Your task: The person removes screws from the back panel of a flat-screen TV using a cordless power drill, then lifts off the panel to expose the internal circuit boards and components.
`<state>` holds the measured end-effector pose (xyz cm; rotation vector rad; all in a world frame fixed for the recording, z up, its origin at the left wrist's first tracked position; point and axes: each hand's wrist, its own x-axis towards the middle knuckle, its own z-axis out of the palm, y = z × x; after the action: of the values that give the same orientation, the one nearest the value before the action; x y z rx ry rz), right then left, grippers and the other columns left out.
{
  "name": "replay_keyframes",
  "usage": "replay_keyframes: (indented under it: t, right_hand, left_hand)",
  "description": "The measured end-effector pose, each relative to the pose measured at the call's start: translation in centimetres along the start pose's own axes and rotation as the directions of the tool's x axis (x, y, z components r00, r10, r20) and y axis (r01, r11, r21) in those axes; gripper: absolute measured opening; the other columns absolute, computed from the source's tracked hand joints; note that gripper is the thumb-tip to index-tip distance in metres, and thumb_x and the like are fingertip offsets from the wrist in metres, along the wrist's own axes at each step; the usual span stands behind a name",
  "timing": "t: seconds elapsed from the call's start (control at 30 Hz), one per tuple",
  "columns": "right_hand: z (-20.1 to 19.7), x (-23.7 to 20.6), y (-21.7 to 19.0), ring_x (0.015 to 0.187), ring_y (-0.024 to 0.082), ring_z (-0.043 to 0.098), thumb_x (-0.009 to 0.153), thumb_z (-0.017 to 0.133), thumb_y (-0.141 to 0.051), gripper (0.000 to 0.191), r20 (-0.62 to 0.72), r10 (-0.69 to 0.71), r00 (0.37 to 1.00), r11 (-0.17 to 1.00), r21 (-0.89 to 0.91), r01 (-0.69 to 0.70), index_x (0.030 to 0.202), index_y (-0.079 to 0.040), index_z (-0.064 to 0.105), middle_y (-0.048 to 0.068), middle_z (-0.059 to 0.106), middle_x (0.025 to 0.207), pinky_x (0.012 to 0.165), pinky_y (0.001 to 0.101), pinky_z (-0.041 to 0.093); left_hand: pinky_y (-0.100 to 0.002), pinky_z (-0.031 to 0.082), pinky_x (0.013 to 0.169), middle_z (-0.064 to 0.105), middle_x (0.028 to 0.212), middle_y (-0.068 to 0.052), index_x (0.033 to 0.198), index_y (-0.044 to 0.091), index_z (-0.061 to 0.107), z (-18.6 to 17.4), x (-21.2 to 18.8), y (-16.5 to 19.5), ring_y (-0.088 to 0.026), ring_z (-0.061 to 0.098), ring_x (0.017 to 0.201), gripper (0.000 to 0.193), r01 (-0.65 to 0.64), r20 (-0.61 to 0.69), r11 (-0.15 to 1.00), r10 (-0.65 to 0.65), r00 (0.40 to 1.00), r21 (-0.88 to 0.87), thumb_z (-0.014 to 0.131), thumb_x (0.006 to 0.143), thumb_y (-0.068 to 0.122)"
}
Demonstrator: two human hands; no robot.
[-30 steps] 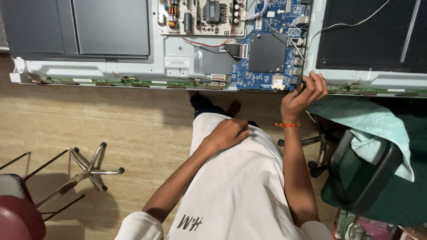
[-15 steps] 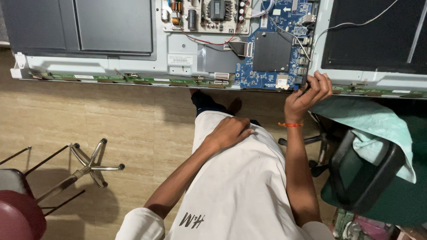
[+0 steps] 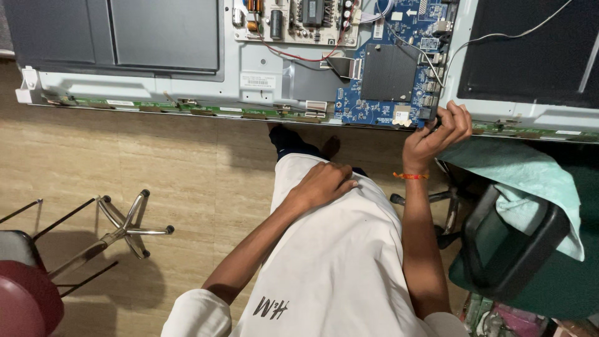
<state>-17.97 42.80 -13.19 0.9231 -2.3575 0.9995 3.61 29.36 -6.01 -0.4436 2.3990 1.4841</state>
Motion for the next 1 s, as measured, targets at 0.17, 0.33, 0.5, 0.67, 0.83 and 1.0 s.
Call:
replay_keyframes:
  t: [0.17, 0.33, 0.5, 0.67, 0.83, 1.0]
  right_hand:
    - [0.02, -0.16, 0.21, 0.142, 0.033, 0.039, 0.112, 0.048, -0.013, 0.017, 0.004, -0.007, 1.0, 1.0, -0.002, 0.007, 0.123, -0.004, 0.057, 0.012, 0.051, 0.138, 0.12, 0.054, 0.032]
    - [0.26, -0.13, 0.32, 0.142, 0.033, 0.039, 0.113, 0.047, -0.012, 0.015, -0.003, -0.012, 1.0, 1.0, 0.014, 0.012, 0.122, -0.005, 0.056, 0.011, 0.05, 0.137, 0.121, 0.0527, 0.035]
    - [0.21, -0.21, 0.21, 0.142, 0.033, 0.039, 0.113, 0.048, -0.012, 0.015, -0.001, -0.004, 1.0, 1.0, 0.0, 0.004, 0.123, -0.004, 0.057, 0.011, 0.05, 0.137, 0.12, 0.0532, 0.034]
    - [0.18, -0.16, 0.22, 0.142, 0.033, 0.039, 0.114, 0.047, -0.013, 0.016, 0.001, -0.002, 1.0, 1.0, -0.004, 0.002, 0.124, -0.005, 0.057, 0.011, 0.05, 0.138, 0.121, 0.0533, 0.033]
    - [0.2, -0.12, 0.31, 0.141, 0.033, 0.041, 0.113, 0.048, -0.016, 0.017, -0.008, -0.01, 1.0, 1.0, -0.005, 0.01, 0.122, -0.005, 0.057, 0.011, 0.051, 0.137, 0.12, 0.0534, 0.033]
    - [0.19, -0.17, 0.34, 0.141, 0.033, 0.04, 0.113, 0.048, -0.016, 0.018, -0.009, -0.014, 1.0, 1.0, -0.015, 0.014, 0.122, -0.005, 0.057, 0.011, 0.051, 0.137, 0.12, 0.0539, 0.031]
  left_hand:
    - [-0.05, 0.053, 0.079, 0.072, 0.087, -0.019, 0.093, 0.0, 0.066, 0.07, 0.0, -0.04, -0.039, 0.069, 0.084, 0.032, -0.007, -0.012, 0.999, 0.008, 1.0, 0.034, 0.063, 0.097, 0.032]
    - [-0.048, 0.055, 0.076, 0.072, 0.087, -0.017, 0.094, 0.001, 0.067, 0.18, 0.03, -0.12, -0.036, 0.07, 0.081, 0.032, 0.023, 0.002, 0.999, -0.023, 1.0, 0.027, 0.062, 0.097, 0.033]
    - [-0.048, 0.055, 0.076, 0.072, 0.087, -0.017, 0.093, 0.001, 0.067, 0.25, 0.01, -0.23, -0.036, 0.07, 0.08, 0.032, 0.008, -0.004, 0.999, -0.008, 1.0, 0.038, 0.062, 0.098, 0.033]
    - [-0.049, 0.054, 0.075, 0.072, 0.086, -0.018, 0.093, 0.001, 0.066, 0.45, 0.09, -0.38, -0.037, 0.069, 0.08, 0.033, -0.009, -0.012, 0.999, 0.01, 1.0, 0.05, 0.062, 0.098, 0.034]
    - [-0.049, 0.054, 0.075, 0.072, 0.086, -0.018, 0.093, 0.002, 0.066, 0.52, 0.13, -0.49, -0.037, 0.069, 0.079, 0.034, 0.008, 0.006, 0.999, -0.008, 1.0, 0.052, 0.062, 0.098, 0.035]
    - [-0.049, 0.054, 0.076, 0.072, 0.085, -0.018, 0.094, 0.002, 0.066, 0.49, 0.13, -0.44, -0.037, 0.069, 0.079, 0.033, 0.025, 0.016, 0.998, -0.026, 1.0, 0.052, 0.062, 0.098, 0.035]
